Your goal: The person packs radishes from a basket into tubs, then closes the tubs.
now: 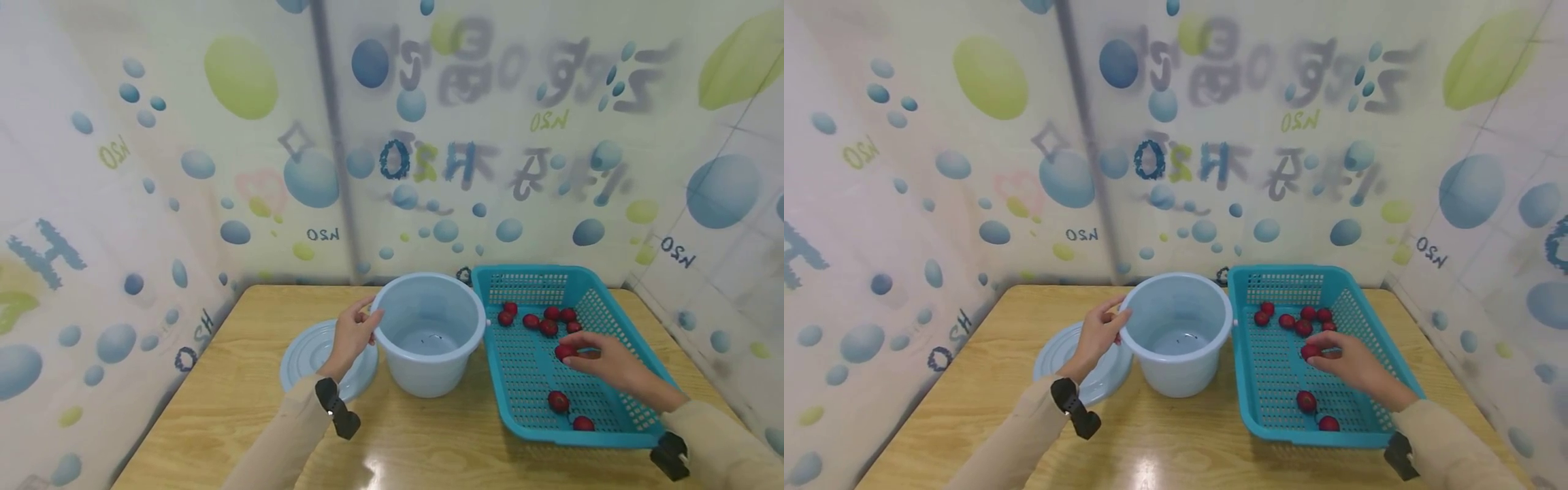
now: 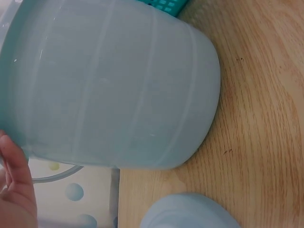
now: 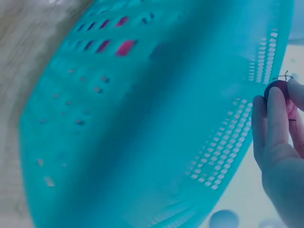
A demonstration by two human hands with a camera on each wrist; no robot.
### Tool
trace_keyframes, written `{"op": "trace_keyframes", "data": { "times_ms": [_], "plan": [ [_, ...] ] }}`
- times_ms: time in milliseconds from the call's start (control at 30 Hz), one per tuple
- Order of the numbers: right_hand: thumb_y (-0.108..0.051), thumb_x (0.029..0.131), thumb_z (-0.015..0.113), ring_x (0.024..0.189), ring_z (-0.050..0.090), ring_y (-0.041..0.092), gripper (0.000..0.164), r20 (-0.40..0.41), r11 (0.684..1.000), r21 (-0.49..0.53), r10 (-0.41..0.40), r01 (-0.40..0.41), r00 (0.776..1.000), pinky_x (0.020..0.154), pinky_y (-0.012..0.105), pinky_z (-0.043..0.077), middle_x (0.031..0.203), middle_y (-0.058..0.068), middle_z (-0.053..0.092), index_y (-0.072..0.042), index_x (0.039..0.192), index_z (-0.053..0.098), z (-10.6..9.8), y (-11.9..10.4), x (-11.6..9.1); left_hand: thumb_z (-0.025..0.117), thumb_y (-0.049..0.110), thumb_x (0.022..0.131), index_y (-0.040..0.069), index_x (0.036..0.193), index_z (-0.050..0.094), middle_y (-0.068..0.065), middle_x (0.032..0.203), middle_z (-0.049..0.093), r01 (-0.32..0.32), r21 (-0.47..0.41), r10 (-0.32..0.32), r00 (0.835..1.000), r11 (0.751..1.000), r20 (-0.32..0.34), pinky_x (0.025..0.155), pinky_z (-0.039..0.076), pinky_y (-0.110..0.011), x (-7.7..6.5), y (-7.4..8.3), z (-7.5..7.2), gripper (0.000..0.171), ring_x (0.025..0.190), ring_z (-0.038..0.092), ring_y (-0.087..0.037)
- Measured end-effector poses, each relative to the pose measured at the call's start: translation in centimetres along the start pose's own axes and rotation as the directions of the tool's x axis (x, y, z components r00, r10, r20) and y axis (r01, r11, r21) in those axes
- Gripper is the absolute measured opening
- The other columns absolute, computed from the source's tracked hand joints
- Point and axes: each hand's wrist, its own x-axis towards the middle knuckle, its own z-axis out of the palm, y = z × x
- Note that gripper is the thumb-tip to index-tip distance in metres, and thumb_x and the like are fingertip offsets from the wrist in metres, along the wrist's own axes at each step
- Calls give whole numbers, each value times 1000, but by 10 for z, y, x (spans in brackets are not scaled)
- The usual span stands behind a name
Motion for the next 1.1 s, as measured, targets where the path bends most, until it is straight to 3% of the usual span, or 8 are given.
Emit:
{"op": "trace_keyframes", "data": {
  "times_ms": [100, 267, 400, 700, 900, 1100],
  "plan": [
    [-18, 84, 60, 92, 57, 33, 39, 9, 998, 33, -53, 52, 999, 69, 32, 51, 106, 21, 55, 7, 113, 51, 1, -13, 4, 61, 19, 84, 10, 123, 53, -4, 61, 50, -1, 5, 1, 1000, 1000, 0, 50, 48, -35, 0, 0, -1, 41, 42, 48, -11],
    [-19, 84, 61, 91, 58, 29, 38, 9, 989, 55, -139, 138, 990, 69, 28, 51, 106, 18, 55, 4, 113, 52, 3, -41, 12, 61, 19, 84, 11, 123, 52, -4, 59, 49, 2, -8, -2, 1000, 1000, 10, 46, 46, -28, 0, 0, -4, 41, 41, 47, -11],
    [-23, 83, 62, 94, 58, 26, 39, 32, 985, 53, -168, 166, 985, 71, 26, 50, 106, 15, 56, 1, 113, 54, 6, -66, 23, 60, 19, 84, 10, 122, 53, -4, 56, 48, -4, -24, 4, 1000, 1000, 3, 42, 43, -24, -1, 0, -5, 40, 40, 46, -10],
    [-20, 82, 63, 93, 58, 29, 38, 96, 959, 153, -257, 241, 962, 72, 30, 51, 104, 16, 55, 2, 113, 53, 18, -117, 46, 60, 20, 84, 10, 122, 53, -3, 52, 48, -4, -45, 4, 1000, 999, -8, 39, 40, -22, -2, -4, -7, 40, 37, 44, -11],
    [-21, 82, 64, 98, 57, 30, 39, 124, 956, 163, -264, 243, 957, 73, 36, 50, 108, 14, 55, -1, 114, 53, 31, -137, 63, 60, 18, 84, 10, 121, 53, -3, 53, 47, -3, -59, 2, 1000, 998, -12, 39, 39, -22, -3, -5, -5, 39, 36, 43, -10],
    [-14, 83, 63, 92, 59, 29, 35, 136, 951, 135, -297, 279, 945, 74, 36, 50, 104, 16, 56, 2, 112, 54, 44, -148, 84, 60, 17, 85, 8, 122, 53, -3, 53, 47, -15, -67, 16, 1000, 998, 8, 40, 40, -25, -2, -1, 1, 39, 36, 43, -10]
  ]
}}
